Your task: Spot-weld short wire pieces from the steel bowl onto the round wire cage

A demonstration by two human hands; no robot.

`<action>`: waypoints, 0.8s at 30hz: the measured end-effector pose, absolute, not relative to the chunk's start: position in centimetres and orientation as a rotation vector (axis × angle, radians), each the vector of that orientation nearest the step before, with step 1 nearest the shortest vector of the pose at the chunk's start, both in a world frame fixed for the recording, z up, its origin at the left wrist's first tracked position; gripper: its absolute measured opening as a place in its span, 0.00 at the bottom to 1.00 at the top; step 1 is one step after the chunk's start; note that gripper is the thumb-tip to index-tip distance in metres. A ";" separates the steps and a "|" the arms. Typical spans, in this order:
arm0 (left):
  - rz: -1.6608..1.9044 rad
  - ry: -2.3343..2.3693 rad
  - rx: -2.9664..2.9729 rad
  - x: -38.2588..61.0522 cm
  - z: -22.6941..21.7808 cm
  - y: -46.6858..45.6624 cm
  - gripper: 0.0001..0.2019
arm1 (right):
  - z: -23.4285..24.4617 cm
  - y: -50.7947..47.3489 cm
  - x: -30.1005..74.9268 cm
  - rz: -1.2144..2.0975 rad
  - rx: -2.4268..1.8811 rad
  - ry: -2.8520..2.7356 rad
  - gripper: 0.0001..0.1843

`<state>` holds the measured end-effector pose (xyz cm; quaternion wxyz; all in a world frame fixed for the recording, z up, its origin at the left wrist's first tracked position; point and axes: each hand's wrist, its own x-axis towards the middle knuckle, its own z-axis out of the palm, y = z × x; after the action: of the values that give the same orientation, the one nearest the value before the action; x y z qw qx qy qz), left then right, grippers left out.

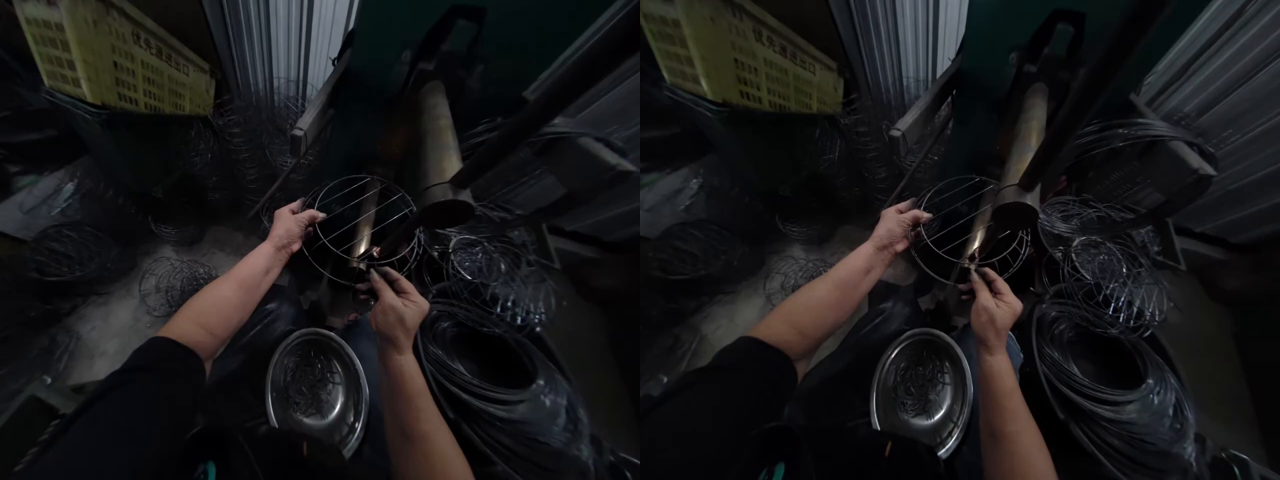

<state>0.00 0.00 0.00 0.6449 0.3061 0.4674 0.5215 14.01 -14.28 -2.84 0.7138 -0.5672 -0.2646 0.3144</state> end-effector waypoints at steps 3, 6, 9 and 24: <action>1.182 1.070 0.706 0.1 -0.3 0.4 0.35 | -2.9 -14.0 14.0 0.686 -1.260 -0.572 0.14; 1.168 1.082 0.716 0.2 -0.6 0.8 0.38 | -2.8 -13.7 14.1 0.686 -1.261 -0.582 0.14; 1.154 1.098 0.705 0.3 -0.5 1.0 0.41 | -2.7 -13.5 14.3 0.684 -1.254 -0.583 0.14; 1.149 1.156 0.652 0.9 -0.5 1.1 0.27 | -2.9 -14.5 15.7 0.621 -1.486 -0.798 0.18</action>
<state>0.91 1.09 -0.51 0.6389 0.2857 0.5064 0.5037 15.69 -14.48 -2.91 0.6226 -0.6469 -0.3474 0.2704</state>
